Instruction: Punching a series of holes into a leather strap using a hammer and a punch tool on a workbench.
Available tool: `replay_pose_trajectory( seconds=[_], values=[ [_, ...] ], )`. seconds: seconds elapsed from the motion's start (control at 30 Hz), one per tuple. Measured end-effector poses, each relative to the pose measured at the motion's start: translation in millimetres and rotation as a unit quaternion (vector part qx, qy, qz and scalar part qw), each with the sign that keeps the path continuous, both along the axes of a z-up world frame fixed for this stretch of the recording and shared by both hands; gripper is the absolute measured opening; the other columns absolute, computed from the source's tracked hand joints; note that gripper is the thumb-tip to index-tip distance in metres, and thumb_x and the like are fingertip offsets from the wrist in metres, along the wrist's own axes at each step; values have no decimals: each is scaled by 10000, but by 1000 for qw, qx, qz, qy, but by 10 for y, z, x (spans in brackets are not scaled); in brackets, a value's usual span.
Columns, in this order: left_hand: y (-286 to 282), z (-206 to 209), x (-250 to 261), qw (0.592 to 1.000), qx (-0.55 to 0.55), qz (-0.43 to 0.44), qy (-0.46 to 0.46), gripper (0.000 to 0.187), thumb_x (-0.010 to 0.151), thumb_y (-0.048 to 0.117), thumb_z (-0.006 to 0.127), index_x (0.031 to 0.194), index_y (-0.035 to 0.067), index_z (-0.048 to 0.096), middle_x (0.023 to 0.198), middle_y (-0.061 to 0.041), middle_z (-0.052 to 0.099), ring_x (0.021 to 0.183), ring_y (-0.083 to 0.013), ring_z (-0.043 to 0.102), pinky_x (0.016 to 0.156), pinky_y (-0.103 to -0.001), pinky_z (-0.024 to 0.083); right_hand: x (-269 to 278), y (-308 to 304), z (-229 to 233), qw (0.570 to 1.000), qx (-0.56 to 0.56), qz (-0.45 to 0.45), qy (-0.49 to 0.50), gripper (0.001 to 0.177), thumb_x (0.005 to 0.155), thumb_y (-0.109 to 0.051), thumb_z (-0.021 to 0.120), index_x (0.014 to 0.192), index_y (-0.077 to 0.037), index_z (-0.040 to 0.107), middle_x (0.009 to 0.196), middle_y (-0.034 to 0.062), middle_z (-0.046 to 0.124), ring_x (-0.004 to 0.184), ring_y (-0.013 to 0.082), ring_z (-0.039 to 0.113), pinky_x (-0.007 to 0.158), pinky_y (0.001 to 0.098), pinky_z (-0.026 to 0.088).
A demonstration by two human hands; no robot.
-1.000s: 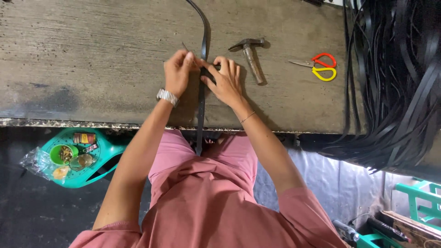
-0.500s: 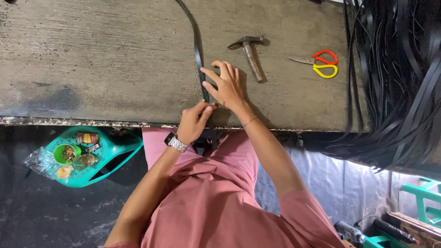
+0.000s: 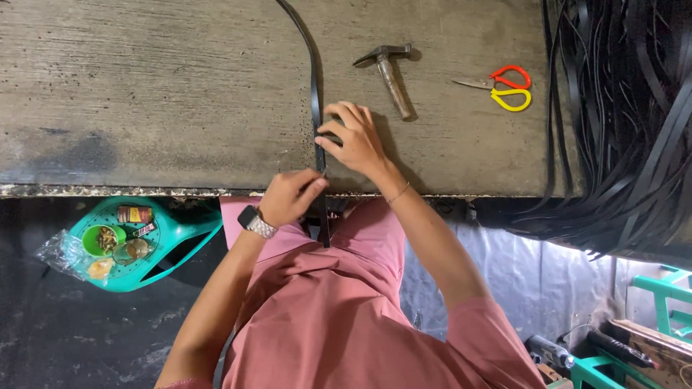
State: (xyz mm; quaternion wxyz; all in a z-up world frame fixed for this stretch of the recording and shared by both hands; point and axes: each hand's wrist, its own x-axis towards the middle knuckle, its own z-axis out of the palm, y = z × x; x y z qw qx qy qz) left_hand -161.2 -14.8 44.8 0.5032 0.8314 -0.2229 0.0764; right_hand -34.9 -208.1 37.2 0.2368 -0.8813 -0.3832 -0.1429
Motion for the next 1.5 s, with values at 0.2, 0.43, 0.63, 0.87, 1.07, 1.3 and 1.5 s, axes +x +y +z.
replay_pose_trajectory(
  seconds=[0.2,0.43,0.63,0.87,1.07,1.3,1.5],
  values=[
    [201,192,346,997,24,74,26,214,1076,261,605,980,100,708,741,-182,698,751,-436,701,696,-530,549,165,57,137,996,-13,47,77,425,956,-478,714,1298,-232,663,1430,6,591,1360,231,485,1072,461,354],
    [255,171,1012,972,-136,191,-14,151,1101,132,633,1008,61,729,808,-96,746,761,-257,741,736,-368,548,152,34,120,993,-53,-2,105,746,947,-630,685,1521,-196,487,1574,-38,473,1418,205,420,1070,434,335],
    [185,42,1277,974,-178,138,24,114,1095,107,619,1052,45,705,865,-93,778,811,-223,775,793,-350,582,151,52,114,984,-63,-24,163,839,922,-634,707,1593,-244,389,1658,-104,355,1456,215,367,1060,436,324],
    [136,-46,1294,982,-134,130,29,108,1087,129,644,1032,81,724,824,-48,780,809,-198,784,800,-298,570,174,56,137,983,-54,-29,170,806,914,-601,728,1575,-257,420,1640,-134,371,1436,222,380,1031,440,344],
    [147,-140,1290,984,-118,130,15,56,1053,115,703,1029,96,749,818,-56,783,809,-211,785,779,-310,572,185,50,117,983,-58,-32,174,828,896,-608,739,1574,-254,422,1639,-133,379,1438,230,377,1047,446,344],
    [153,-254,1319,987,-102,128,2,74,1054,95,692,1038,112,762,805,-66,781,811,-240,782,773,-330,577,188,44,97,984,-51,-26,168,821,914,-651,711,1564,-228,443,1637,-124,381,1422,229,385,1035,437,343],
    [142,-241,1321,987,-101,124,0,75,1050,91,692,1031,107,763,788,-78,772,814,-271,779,766,-353,578,187,42,79,985,-48,-25,164,820,918,-665,693,1565,-227,443,1639,-121,379,1426,220,376,1044,430,333]
  ],
)
